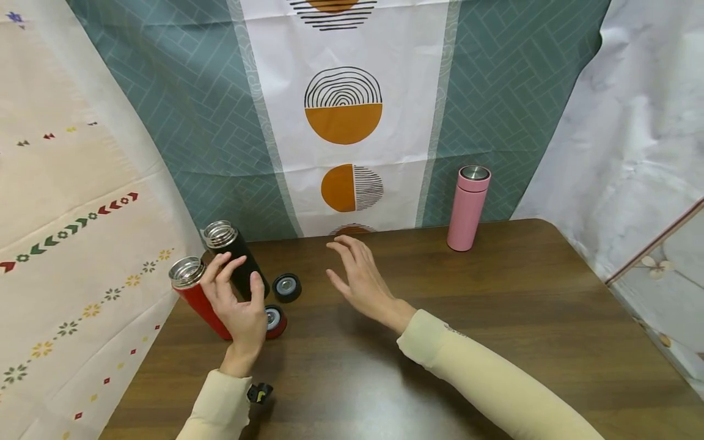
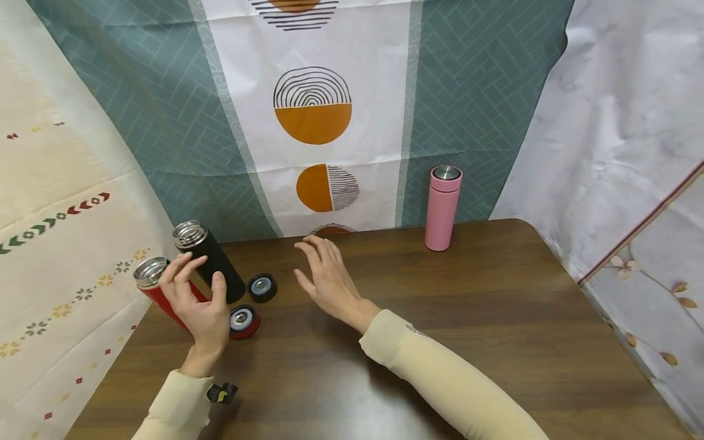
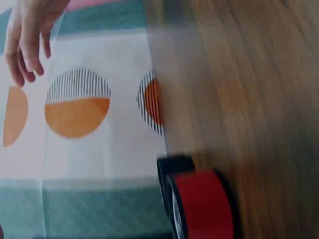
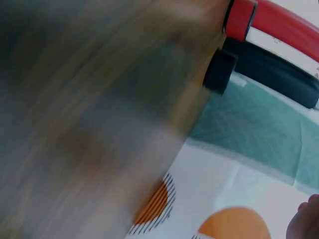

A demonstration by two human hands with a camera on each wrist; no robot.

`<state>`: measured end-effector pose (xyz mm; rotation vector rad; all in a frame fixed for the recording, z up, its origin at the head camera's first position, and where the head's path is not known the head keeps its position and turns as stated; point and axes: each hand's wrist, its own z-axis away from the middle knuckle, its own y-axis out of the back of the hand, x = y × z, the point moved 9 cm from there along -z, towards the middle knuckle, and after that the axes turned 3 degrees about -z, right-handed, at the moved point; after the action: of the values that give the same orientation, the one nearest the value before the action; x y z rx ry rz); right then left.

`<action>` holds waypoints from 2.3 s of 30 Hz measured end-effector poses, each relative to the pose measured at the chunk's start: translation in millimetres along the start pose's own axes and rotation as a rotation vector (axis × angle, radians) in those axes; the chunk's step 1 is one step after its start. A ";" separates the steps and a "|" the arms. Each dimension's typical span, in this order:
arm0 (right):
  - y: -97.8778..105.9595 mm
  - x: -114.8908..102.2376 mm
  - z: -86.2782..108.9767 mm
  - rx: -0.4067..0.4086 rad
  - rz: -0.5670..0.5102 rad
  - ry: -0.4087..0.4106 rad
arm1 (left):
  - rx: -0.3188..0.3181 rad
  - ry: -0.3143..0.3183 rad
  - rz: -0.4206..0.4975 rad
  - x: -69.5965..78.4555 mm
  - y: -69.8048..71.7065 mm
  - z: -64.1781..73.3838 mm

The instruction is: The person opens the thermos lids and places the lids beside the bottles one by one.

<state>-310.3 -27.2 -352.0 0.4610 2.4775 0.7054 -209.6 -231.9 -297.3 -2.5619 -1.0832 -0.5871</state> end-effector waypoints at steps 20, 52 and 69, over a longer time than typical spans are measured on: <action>88.3 38.0 27.1 0.182 -0.143 -0.109 | -0.791 0.363 0.270 19.0 -117.1 44.4; 193.8 127.3 55.3 0.309 -0.144 -0.357 | -0.941 0.180 0.223 16.8 -163.2 78.3; 230.3 165.1 57.6 0.407 -0.171 -0.498 | -0.939 0.261 0.232 22.6 -195.6 93.0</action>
<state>-370.7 254.5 -327.7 0.4921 2.1376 0.0001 -315.1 -47.7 -345.9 -3.1304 -0.4380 -1.6061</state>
